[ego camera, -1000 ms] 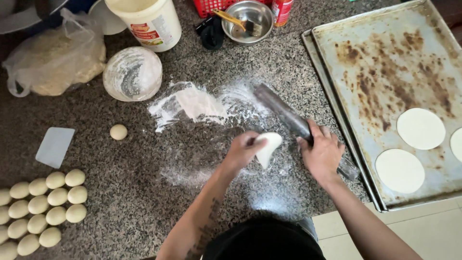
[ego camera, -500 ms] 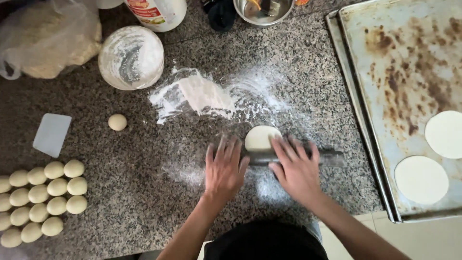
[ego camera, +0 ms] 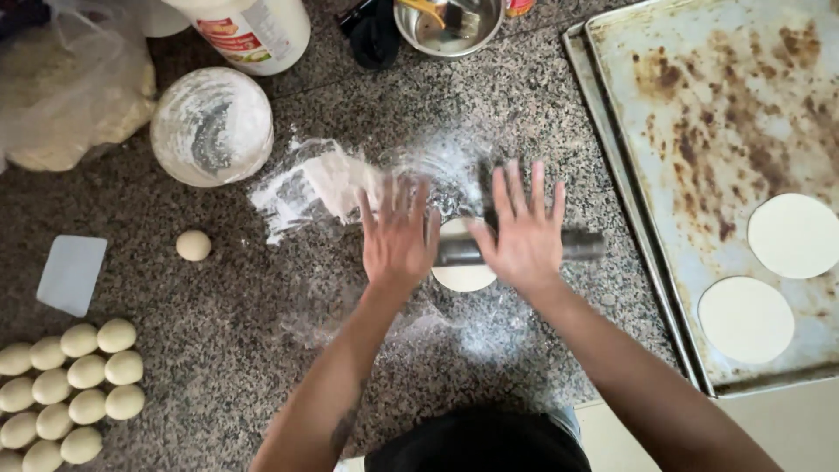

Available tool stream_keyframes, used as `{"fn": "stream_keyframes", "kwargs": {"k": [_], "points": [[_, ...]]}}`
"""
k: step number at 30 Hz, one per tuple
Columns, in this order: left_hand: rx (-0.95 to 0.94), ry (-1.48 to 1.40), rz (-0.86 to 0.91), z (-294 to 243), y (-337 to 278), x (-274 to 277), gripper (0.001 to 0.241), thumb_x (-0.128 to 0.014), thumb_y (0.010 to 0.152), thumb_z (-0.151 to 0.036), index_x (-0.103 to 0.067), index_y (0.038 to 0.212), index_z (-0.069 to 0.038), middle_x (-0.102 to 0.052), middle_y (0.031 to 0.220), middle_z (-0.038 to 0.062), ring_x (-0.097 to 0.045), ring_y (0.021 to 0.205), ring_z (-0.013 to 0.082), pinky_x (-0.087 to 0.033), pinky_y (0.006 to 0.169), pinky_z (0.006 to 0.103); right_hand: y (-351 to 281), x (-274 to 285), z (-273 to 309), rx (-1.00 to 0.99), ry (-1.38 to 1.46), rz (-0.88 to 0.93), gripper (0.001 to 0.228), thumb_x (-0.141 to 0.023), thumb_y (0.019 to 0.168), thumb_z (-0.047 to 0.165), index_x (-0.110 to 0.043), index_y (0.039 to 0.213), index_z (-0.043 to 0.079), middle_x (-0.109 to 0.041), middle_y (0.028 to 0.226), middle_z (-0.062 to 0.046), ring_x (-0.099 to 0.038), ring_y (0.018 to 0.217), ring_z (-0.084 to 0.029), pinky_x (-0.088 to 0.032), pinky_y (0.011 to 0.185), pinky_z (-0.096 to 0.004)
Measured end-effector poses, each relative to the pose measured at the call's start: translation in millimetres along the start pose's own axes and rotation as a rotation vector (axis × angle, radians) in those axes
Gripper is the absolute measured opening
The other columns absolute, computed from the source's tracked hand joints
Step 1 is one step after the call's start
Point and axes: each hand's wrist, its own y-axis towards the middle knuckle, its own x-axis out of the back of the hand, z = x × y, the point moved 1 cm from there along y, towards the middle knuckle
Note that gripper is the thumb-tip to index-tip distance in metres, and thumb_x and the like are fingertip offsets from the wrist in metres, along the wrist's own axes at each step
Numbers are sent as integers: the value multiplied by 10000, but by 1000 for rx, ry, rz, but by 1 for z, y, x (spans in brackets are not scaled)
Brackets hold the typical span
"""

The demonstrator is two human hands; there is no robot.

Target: Rolling out small balls of dough into flat circles using a rolling pin and placing them on a baking sheet.

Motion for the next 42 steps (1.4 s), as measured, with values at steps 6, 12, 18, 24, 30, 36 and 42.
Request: {"fn": "stream_keyframes", "kwargs": {"k": [6,12,18,24,30,36,42], "points": [[-215,-34,-52,4,-110,-66,728,-299,1228,-500,-177,1878,-194,-185,1963,52,-156,1790,268,11,1419,677,-99,-5,11,146,-77,25,842,-334,1173,761,-482,1803,223,-539,1833,-92,-440,1693,-430,-314,1282,-714],[-496,-77,-464,28,-134,-76,628,-549,1146,-320,-532,1766,-220,-460,1867,90,-385,1743,314,-307,1412,590,-136,-10,-25,92,-105,291,635,-651,1046,605,-517,1666,568,-695,1360,167,-698,1251,-222,-483,1007,-524],[-156,-229,24,-29,-44,-62,695,-538,1203,-370,-382,1816,-81,-478,1828,204,-410,1725,370,-293,1422,607,-105,21,-66,-433,-132,206,608,-743,1096,588,-674,1663,379,-790,1357,-28,-773,1276,-342,-528,1086,-584],[87,-478,235,-42,20,-101,403,-824,913,-529,-886,1070,-163,-864,951,94,-861,1062,411,-593,947,610,-105,28,-90,-507,-29,163,675,-754,1070,599,-613,1698,395,-711,1488,8,-678,1410,-359,-477,1185,-623],[21,-1430,301,-38,-44,-42,561,-892,1063,-534,-801,1257,-15,-787,852,156,-788,678,202,-655,546,391,-85,33,-69,-441,-15,111,660,-796,1055,553,-639,1673,382,-737,1430,-12,-721,1319,-384,-489,1155,-612],[-105,-234,-101,-7,-88,-38,641,-624,1192,-143,-405,1794,-126,-698,1400,196,-674,1445,377,-539,1268,600,-86,33,-10,-179,-73,197,470,-720,1102,517,-726,1565,438,-771,1291,48,-743,1213,-253,-484,1093,-526],[-277,-149,-300,15,-129,-66,644,-547,1201,-574,-618,1670,-139,-597,1751,133,-490,1672,326,-330,1365,601,-134,5,8,114,16,133,646,-652,1087,582,-573,1716,458,-685,1525,98,-591,1443,-221,-296,1256,-568]]}}
